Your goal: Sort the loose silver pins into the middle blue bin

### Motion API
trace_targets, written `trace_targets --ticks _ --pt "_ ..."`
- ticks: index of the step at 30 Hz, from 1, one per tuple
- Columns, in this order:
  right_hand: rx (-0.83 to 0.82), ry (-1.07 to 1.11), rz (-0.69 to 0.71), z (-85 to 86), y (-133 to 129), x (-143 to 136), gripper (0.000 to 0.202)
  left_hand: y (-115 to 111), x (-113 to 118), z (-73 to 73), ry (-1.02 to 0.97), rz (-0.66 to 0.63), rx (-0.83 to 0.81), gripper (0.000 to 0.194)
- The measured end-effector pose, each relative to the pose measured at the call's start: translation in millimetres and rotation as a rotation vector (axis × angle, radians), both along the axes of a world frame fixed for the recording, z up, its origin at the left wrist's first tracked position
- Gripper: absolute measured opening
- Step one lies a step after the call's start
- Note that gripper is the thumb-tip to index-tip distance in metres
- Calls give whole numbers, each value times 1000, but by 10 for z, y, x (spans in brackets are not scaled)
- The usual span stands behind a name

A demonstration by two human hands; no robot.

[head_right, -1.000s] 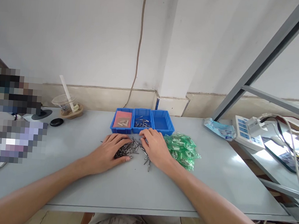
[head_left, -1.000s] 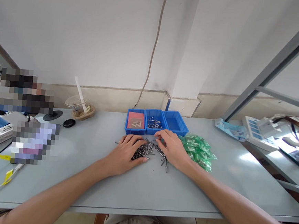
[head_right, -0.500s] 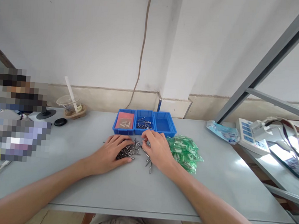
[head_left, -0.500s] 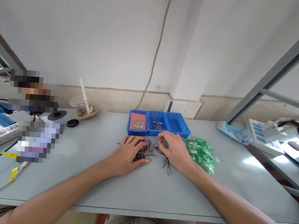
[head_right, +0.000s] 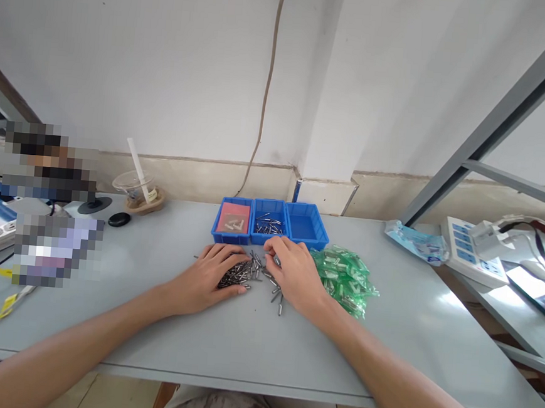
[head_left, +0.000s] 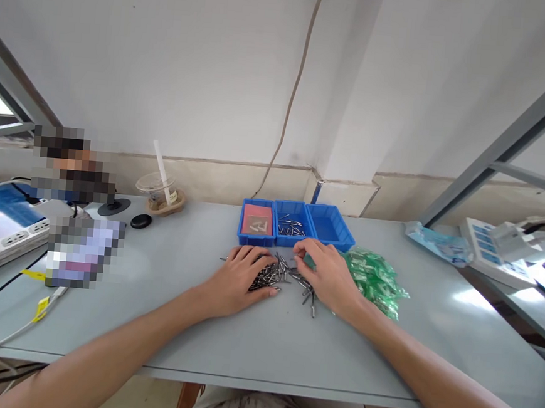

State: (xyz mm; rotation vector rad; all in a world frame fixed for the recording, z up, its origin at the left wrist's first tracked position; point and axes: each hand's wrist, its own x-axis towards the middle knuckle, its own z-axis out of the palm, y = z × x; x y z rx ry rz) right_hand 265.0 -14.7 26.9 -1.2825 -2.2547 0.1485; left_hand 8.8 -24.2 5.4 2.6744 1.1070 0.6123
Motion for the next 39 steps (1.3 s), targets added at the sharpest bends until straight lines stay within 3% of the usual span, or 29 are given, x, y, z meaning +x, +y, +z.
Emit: trace_targets --ticks 8,11,16,19,26,32,39 --pt "-80 -51 72 289 105 123 31 11 0 -25 -1 -1 12 51" --pt "-167 201 67 317 135 86 34 14 0 -28 2 -1 17 50" --pt "-330 768 14 164 154 -7 35 21 1 -33 -4 -10 9 50" --pt "-446 900 55 81 139 13 35 22 3 -34 -10 -6 3 50" --pt "-442 859 49 8 116 29 34 17 3 -19 -9 -5 -31 50" --pt "-557 953 26 30 93 -35 42 25 -3 -36 -9 -10 -37 52" --pt "-510 943 22 -49 111 -19 31 22 2 -25 -2 -1 -35 51"
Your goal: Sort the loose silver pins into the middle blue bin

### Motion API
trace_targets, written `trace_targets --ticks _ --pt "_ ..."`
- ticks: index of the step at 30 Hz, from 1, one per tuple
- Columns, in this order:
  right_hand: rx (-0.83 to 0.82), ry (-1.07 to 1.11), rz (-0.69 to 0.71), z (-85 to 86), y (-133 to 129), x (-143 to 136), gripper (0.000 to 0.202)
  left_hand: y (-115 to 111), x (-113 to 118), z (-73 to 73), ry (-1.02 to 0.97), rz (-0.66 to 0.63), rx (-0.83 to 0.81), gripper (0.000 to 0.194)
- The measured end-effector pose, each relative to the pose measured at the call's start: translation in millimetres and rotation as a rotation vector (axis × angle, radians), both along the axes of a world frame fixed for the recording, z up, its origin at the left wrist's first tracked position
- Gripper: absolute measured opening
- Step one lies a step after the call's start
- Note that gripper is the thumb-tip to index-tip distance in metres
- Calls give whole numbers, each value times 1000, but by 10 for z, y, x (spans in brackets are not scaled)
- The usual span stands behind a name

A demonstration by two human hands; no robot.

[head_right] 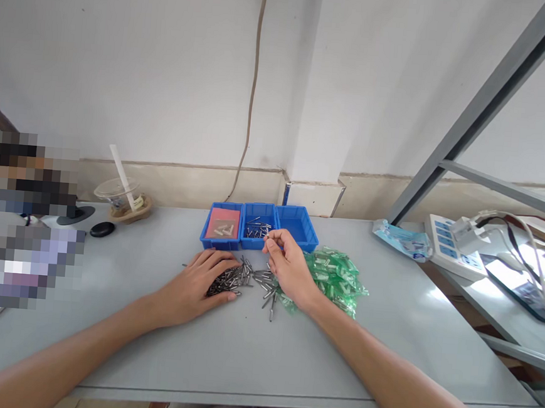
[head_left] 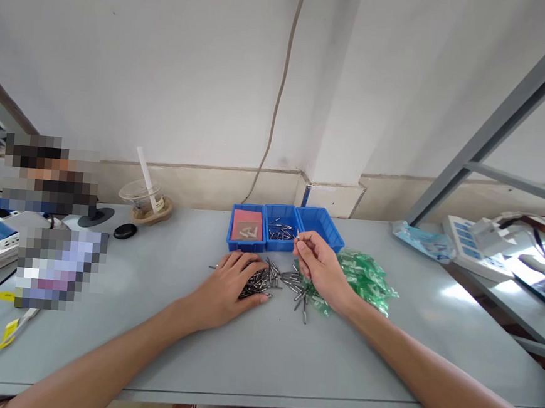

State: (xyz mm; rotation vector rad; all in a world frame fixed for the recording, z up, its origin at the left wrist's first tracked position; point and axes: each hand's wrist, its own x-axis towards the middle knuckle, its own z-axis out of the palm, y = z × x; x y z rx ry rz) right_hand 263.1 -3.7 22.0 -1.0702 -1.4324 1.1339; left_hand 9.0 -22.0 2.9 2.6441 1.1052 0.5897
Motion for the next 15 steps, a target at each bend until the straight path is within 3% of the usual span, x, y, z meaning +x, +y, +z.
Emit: trace_targets --ticks 5,9,15 --pt "226 -342 -97 2 -74 -2 17 -3 2 -6 -5 -8 19 52" --pt "338 -443 -127 58 -116 -15 12 -5 -2 -5 -9 -9 27 50" --pt "132 -205 -39 32 -39 9 21 3 -9 -16 1 -8 8 51"
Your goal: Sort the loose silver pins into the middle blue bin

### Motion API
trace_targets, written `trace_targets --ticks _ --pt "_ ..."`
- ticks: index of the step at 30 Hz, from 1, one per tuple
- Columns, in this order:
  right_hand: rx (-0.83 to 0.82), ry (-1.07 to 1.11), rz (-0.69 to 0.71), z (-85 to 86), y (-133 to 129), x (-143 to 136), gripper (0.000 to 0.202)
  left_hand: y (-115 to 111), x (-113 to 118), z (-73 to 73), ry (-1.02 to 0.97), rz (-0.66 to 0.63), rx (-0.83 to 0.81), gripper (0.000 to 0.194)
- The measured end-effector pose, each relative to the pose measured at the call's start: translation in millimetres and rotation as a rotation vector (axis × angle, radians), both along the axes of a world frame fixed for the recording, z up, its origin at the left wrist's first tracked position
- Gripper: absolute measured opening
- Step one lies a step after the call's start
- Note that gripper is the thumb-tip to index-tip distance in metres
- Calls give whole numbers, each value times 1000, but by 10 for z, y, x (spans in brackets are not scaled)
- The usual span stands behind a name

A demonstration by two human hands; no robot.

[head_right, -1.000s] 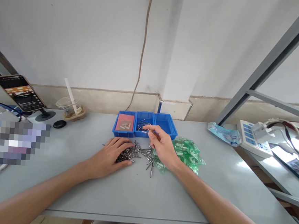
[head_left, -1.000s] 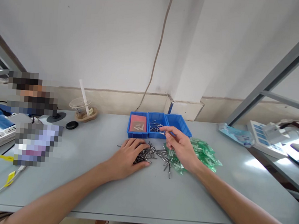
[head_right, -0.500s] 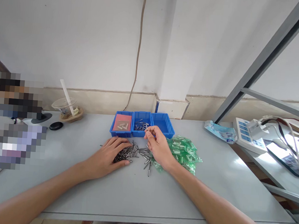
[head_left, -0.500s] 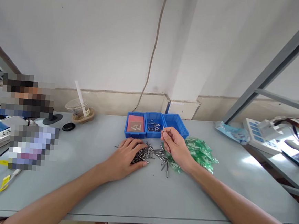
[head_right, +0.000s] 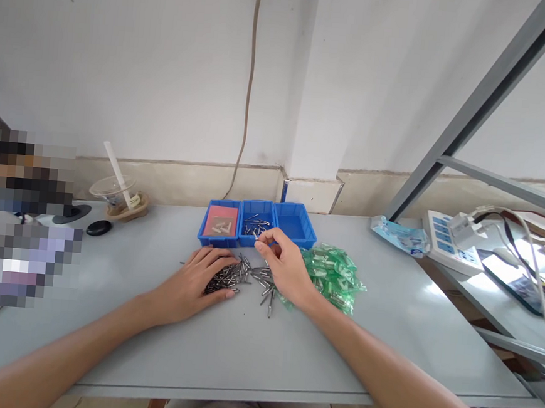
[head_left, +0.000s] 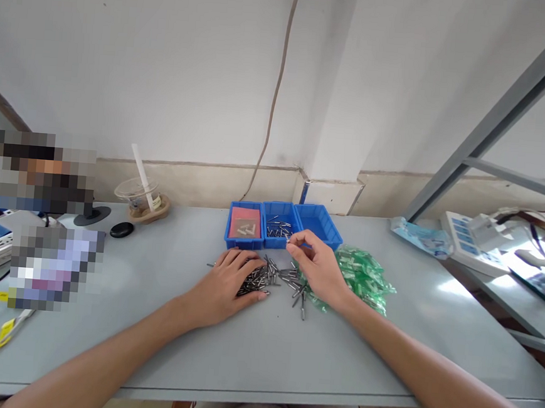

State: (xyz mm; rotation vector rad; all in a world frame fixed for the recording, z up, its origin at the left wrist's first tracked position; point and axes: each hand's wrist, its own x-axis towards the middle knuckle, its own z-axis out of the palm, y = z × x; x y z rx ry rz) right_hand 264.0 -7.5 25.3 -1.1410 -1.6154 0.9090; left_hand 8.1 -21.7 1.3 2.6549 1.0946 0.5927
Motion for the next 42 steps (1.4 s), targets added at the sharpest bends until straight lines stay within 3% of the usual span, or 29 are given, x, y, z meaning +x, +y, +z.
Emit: trace_targets --ticks 4,7,10,15,20,27,34,39,42 --pt "-203 234 108 -14 37 0 30 4 -2 5 -4 -7 -8 50" --pt "-238 316 131 -12 38 -9 31 1 1 24 -12 -12 -18 50" --pt "-187 251 67 -14 26 -9 30 -2 2 39 -32 -14 -41 49" --pt "60 -52 -113 -14 -10 2 17 1 -8 35 -40 -10 -56 51" --pt "133 -152 -136 -18 -29 -12 10 -3 -11 38 -25 -19 -35 58" --pt "9 -53 -84 -35 -4 -5 22 -8 -8 59 -16 -9 -29 61" --pt "-225 261 37 -13 37 -7 35 4 -18 49 -32 1 -37 53" --pt "-212 226 35 13 23 -10 33 10 -26 45 -37 -11 -32 51" --pt "-113 101 -25 -1 14 -11 28 13 -26 34 -45 -13 -21 50"
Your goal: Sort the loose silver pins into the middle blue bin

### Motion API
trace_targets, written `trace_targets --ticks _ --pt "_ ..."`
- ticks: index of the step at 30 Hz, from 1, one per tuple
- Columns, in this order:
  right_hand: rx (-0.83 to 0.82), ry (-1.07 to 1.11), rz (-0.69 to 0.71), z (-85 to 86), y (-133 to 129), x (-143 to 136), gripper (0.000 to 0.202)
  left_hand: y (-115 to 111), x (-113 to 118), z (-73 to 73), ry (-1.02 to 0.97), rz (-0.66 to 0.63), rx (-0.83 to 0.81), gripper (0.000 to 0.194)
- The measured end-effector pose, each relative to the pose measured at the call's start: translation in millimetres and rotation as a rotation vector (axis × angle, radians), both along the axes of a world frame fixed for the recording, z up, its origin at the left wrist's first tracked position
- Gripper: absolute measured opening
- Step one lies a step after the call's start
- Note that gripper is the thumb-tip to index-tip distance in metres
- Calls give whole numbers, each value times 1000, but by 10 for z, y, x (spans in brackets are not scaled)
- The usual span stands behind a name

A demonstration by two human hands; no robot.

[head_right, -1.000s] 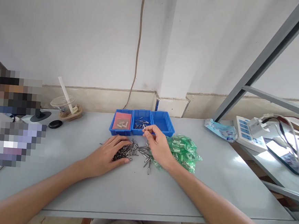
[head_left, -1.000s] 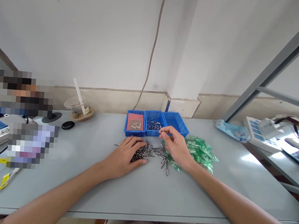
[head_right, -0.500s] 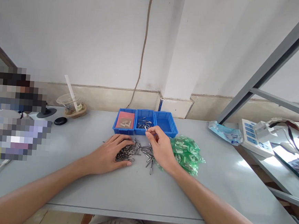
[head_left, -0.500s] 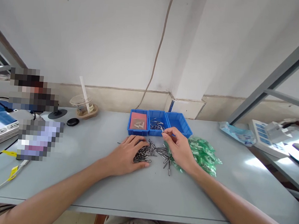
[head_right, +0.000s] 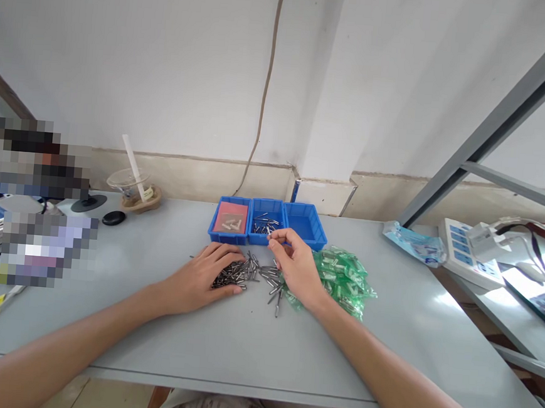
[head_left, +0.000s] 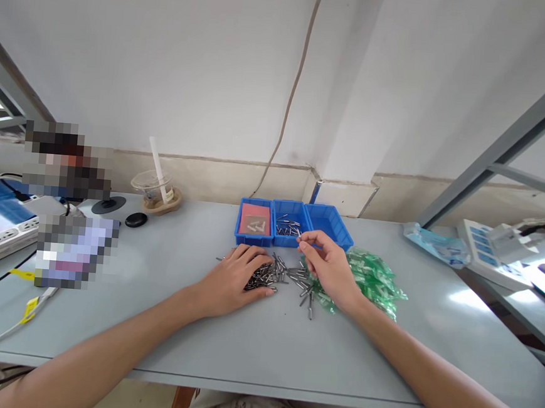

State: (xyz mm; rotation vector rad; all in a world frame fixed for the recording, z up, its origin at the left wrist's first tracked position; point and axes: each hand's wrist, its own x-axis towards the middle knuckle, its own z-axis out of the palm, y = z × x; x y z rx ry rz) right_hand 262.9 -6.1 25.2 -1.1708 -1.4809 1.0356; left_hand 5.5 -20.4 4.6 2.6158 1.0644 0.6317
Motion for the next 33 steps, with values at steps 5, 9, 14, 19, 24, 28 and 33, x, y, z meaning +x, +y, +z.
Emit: trace_targets --ticks 5,9,14,19,24,28,33 --pt "172 -228 -60 -39 -22 -8 17 0 4 -9 1 6 8 50" --pt "214 -302 -61 -37 -29 -3 14 -4 7 6 20 6 0 50" --pt "63 -102 47 -19 -11 -3 22 -9 9 17 21 10 -7 49" --pt "-286 298 226 18 -12 -5 36 -14 12 23 6 7 -11 48" --pt "-268 344 228 45 -22 -6 35 -15 14 19 12 5 -7 48" --pt "-143 162 140 -1 -17 -16 37 -13 9 2 -5 4 -5 47" --pt "8 -69 67 -49 -21 -19 31 -12 9 -6 0 13 -7 47"
